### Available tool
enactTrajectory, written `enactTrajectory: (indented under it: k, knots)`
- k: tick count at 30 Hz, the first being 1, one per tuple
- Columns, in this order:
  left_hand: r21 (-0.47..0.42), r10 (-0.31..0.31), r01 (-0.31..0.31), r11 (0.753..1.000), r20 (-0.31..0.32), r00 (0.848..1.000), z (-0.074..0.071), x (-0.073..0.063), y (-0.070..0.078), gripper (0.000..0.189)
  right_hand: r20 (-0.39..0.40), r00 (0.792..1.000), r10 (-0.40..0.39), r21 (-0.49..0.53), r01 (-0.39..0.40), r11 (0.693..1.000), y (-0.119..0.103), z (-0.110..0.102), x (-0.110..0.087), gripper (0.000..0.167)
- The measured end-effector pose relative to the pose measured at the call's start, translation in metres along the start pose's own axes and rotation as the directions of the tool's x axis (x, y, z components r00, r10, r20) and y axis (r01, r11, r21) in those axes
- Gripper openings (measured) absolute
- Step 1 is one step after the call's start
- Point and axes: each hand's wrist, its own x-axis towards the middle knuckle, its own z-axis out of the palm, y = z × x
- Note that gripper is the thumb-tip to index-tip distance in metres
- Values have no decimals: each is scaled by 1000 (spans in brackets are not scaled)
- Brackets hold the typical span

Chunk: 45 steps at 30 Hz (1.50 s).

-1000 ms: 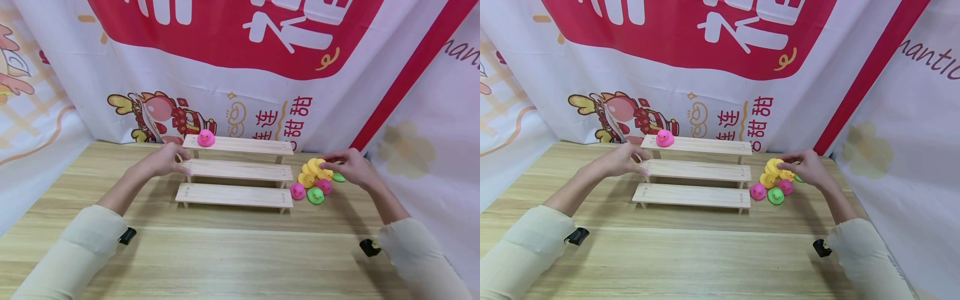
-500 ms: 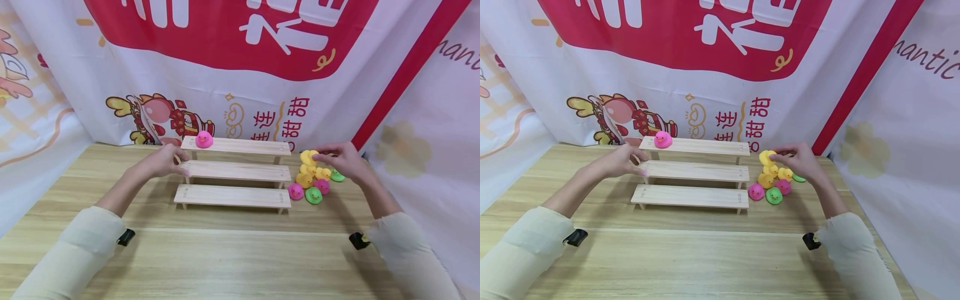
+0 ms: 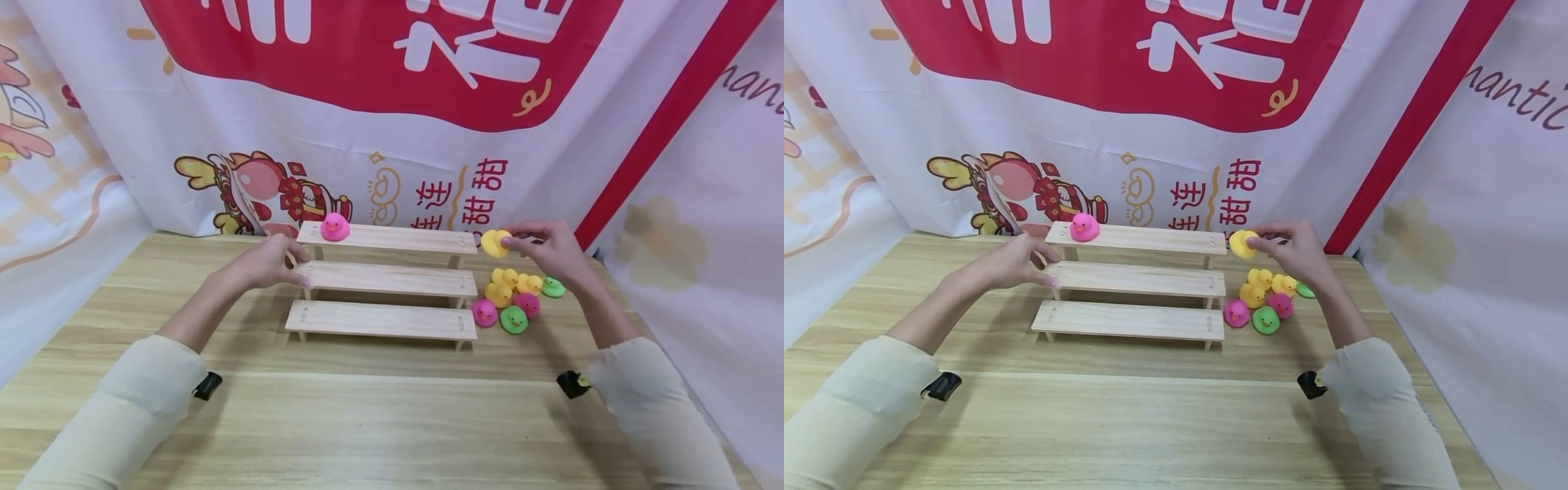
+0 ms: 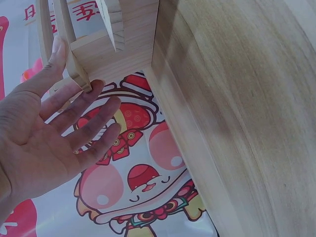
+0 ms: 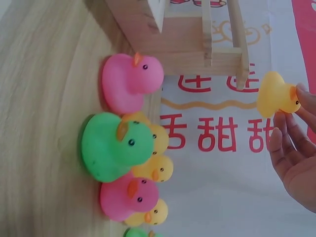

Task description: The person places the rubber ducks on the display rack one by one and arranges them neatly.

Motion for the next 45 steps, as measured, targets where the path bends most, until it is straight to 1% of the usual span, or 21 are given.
enactTrajectory:
  k: [4,7,14,18,23,26,28,31,38,45]
  knots:
    - [0,-3,3,1000,6,1000,0,0,1,46,-21,1000,-11,22,11,1000,-5,3,4,36]
    - [-3,-8,9,1000,9,1000,0,0,1,48,-35,999,-33,28,34,999,-9,7,7,34]
    - [-2,-20,20,1000,12,1000,-1,-1,2,50,-44,997,-61,39,63,997,-20,14,16,32]
    - [0,-16,16,1000,8,1000,-1,-1,3,49,-27,996,-91,46,92,995,-27,19,20,33]
    - [-1,-17,17,1000,14,1000,-2,-1,3,49,15,993,-120,65,118,991,-35,28,27,34]
    - [-3,-20,20,1000,18,1000,-2,-1,3,49,38,993,-114,82,111,990,-40,34,31,34]
    - [-3,-20,20,1000,19,1000,-2,-1,3,50,47,993,-107,75,104,992,-42,38,34,34]
    - [-3,-22,22,1000,18,1000,-2,0,3,50,50,993,-103,60,100,993,-44,44,38,35]
    - [-5,-28,28,1000,22,999,-1,0,3,50,51,985,-165,69,161,985,-47,57,48,31]
    - [1,-31,31,1000,18,999,-2,0,2,49,48,980,-191,59,189,980,-59,69,56,28]
